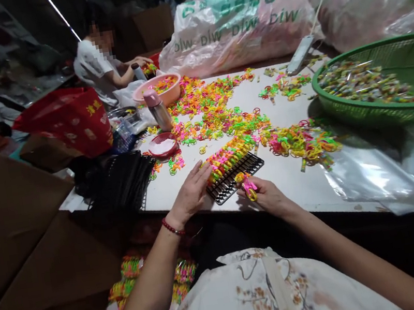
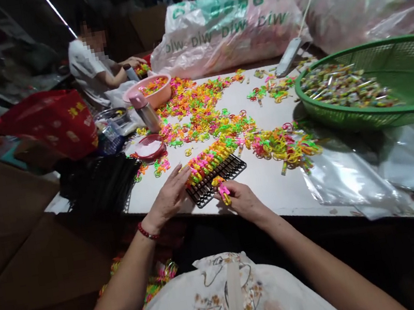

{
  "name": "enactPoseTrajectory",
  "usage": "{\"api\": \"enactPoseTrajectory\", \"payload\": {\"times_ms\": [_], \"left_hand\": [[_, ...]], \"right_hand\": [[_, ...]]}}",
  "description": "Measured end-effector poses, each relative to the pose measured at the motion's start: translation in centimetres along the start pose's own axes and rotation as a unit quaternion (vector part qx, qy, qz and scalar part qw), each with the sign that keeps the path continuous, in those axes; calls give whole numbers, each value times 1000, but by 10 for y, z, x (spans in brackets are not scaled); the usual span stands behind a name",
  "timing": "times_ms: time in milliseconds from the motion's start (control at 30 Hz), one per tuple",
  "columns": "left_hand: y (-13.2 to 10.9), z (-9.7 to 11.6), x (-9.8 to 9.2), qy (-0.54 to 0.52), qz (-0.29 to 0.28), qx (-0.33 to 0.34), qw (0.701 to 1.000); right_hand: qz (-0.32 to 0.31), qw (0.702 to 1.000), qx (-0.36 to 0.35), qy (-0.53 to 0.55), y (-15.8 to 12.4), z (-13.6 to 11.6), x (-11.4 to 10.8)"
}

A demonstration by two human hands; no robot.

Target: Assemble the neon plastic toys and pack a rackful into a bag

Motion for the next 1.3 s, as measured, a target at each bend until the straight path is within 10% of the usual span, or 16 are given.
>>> {"api": "enactPoseTrajectory", "payload": {"times_ms": [400,967,1300], "left_hand": [[30,8,23,-83,80,-26,993],[4,-58,23,-181,179,-258,932],[-6,22,1,-62,206,-57,975]], "right_hand": [[15,982,-100,-160,11,-11,27],[-48,972,-124,-192,12,-3,26],[-81,966,-123,-213,18,-8,28]]}}
Point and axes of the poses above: each hand's wrist, its own y-axis towards the middle knuckle, its own x-axis out of the palm, z = x × y, the point moved 10 cm from there along y, towards the middle knuckle, and after that the axes turned 4 degrees about -y, right-handed, at the moved point
